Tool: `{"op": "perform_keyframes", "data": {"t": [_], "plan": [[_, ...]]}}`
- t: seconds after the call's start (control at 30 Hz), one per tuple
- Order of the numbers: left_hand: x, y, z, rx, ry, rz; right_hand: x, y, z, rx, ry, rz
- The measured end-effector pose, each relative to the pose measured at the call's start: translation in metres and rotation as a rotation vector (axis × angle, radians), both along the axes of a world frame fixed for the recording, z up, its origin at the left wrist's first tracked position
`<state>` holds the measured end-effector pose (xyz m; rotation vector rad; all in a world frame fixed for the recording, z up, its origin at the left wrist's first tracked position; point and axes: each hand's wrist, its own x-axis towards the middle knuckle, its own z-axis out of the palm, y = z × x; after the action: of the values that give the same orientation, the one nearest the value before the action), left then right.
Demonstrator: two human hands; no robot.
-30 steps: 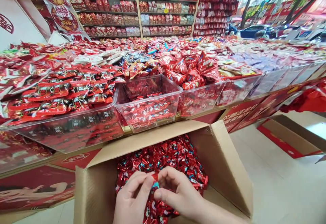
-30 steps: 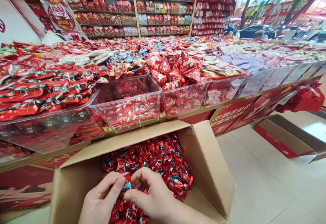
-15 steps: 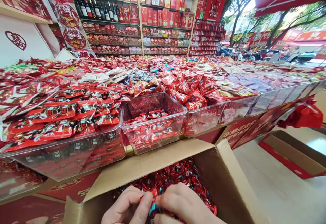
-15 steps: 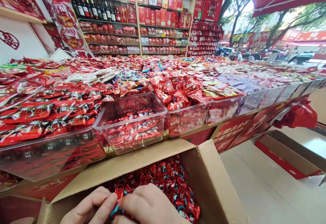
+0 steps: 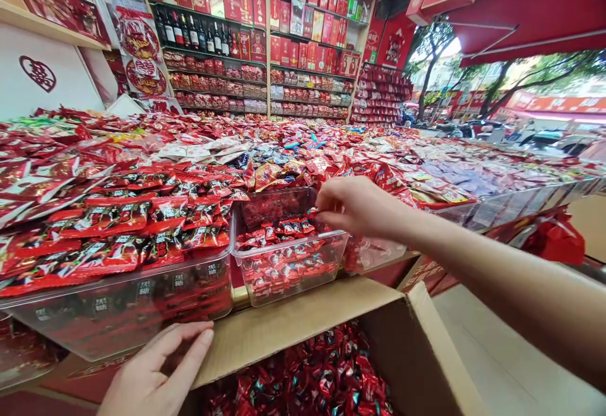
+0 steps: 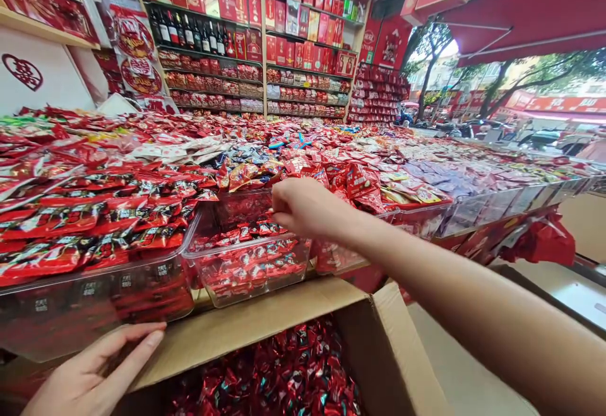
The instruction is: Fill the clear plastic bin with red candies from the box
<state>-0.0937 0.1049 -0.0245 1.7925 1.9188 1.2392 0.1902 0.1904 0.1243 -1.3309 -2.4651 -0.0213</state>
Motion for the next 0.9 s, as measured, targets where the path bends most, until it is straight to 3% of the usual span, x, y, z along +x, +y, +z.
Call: {"op": "perform_keyframes", "data": {"t": [0.13,0.37,0.5,0.63,0.9], "plan": [[0.001,0.000,-0.007,-0.052,0.124,-0.040,-0.017,0.050,-0.007,-0.351,-0.361,0.004],[0.000,-0.004,-0.014,0.008,0.197,-0.034,-0.048,0.057,-0.022,-0.435,-0.722,0.072],[-0.002,-0.005,-0.017,0.037,0.166,-0.049,-0.051,0.059,-0.032,-0.456,-0.741,0.082],[-0.002,-0.005,-0.017,0.070,0.140,-0.053,-0.048,0.063,-0.042,-0.460,-0.606,0.022],[-0.003,-0.004,-0.023,0.062,0.097,-0.029,-0.052,0.057,-0.038,-0.717,-0.510,-0.064]]}}
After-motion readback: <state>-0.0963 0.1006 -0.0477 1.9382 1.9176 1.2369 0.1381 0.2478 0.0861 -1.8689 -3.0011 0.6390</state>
